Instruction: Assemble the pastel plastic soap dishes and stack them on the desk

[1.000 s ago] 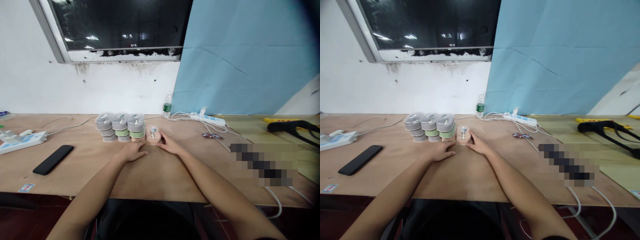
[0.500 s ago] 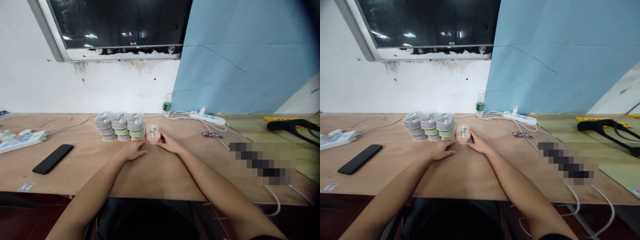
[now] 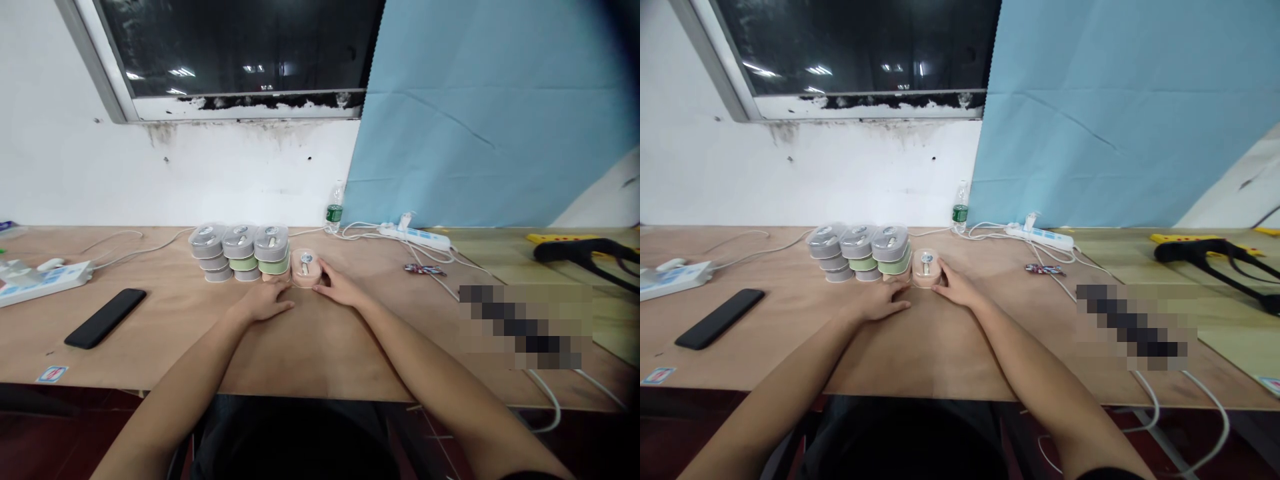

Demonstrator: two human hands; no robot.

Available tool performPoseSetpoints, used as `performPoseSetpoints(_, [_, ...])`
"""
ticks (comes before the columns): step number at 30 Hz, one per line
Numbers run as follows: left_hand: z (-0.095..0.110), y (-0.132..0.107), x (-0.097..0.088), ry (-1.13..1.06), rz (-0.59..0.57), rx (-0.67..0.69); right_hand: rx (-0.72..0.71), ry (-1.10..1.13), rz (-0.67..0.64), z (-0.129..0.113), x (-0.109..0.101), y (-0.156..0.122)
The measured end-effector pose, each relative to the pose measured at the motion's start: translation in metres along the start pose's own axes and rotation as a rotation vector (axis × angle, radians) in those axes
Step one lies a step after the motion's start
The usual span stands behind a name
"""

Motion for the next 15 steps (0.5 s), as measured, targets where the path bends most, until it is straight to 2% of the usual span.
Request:
performPoseSetpoints(8, [0.0007,0.0003,0.0002,-0.001,-0.002,0.002,-0.027,0.022,0.075,-0.0048,0.0039,0.0004])
performPoseSetpoints(15, [0.0005,-0.001,0.0002,-0.037,-0.005,0.002,-0.044,0.008,0.082,-0.0053,0.0054,0.003])
Point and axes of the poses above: each hand's wrist, its own y-axis towards the middle knuckle, its own x-axis out of the palm, z = x × y, the point moved 2 cm from there along y, towards the middle knuckle, and after that the axes turned 6 degrees about -x, right-handed, at the moved point
